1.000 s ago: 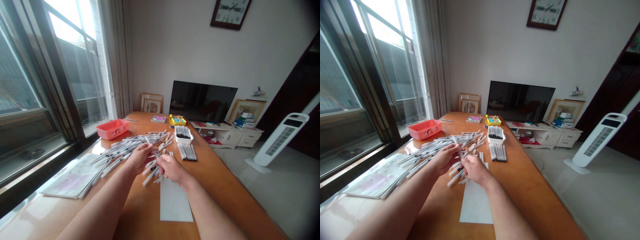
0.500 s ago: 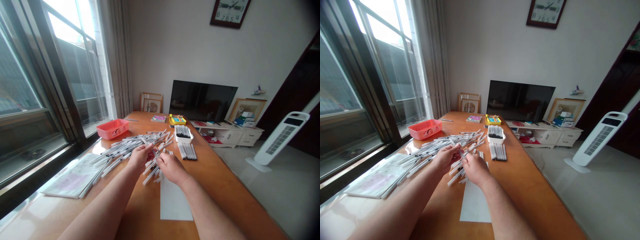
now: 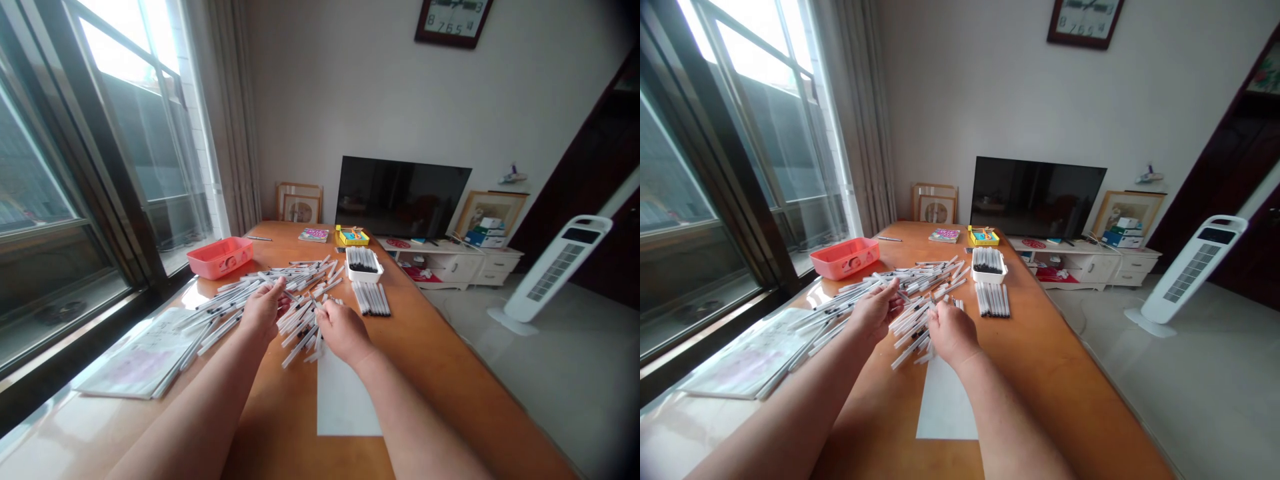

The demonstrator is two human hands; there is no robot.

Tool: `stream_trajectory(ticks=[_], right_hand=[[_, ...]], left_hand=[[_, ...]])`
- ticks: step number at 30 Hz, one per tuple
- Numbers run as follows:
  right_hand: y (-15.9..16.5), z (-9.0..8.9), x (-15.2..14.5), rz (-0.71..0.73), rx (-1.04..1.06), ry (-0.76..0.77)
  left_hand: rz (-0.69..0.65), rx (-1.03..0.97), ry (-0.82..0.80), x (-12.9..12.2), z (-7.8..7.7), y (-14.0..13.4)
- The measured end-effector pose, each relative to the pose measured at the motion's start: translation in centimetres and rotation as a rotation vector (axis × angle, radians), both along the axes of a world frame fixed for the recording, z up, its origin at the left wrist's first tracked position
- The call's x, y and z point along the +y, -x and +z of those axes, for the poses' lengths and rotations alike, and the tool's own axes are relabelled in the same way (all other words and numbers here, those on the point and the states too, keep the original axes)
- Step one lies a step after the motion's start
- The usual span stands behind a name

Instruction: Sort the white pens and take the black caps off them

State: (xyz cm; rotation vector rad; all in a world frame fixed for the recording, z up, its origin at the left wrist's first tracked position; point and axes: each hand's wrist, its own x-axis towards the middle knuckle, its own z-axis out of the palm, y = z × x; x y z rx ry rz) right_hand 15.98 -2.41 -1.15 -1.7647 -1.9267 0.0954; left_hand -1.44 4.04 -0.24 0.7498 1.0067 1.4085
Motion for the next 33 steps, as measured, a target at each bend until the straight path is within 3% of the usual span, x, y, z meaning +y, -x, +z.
stream_trajectory(ticks=[7,13,18,22,27,33], right_hand=[[-1.3,-1.1,1.0,-0.096,0.019,0.094],[-1.5,-1.7,1.6,-0.118,0.001,0.150],[-1.8,-1.9,1.8,-0.068,0.119,0.078],[-1.4,-1.8,1.6,0.033,0.368,-0.051],[0.1,-1.7,1.2,0.216,0.808,0.098],[-0.8,-1.6,1.7,0.083,1.080,-0.020]], left_hand=[[0.014,0.062,-0.028,0.0,-0.5,-0.2],[-0.144,-0.068,0.018,0.0,-0.8,-0.3],[-0.204,-0.163,0.085,-0.2,-0.7,-0.8],[-0.227,-0.228,0.122,-0.2,-0.7,-1.0],[-0.319,-0.292,0.114,-0.5,-0.9,-1.6],[-0.424,-0.199,0.120,-1.2,-1.1,-2.0]])
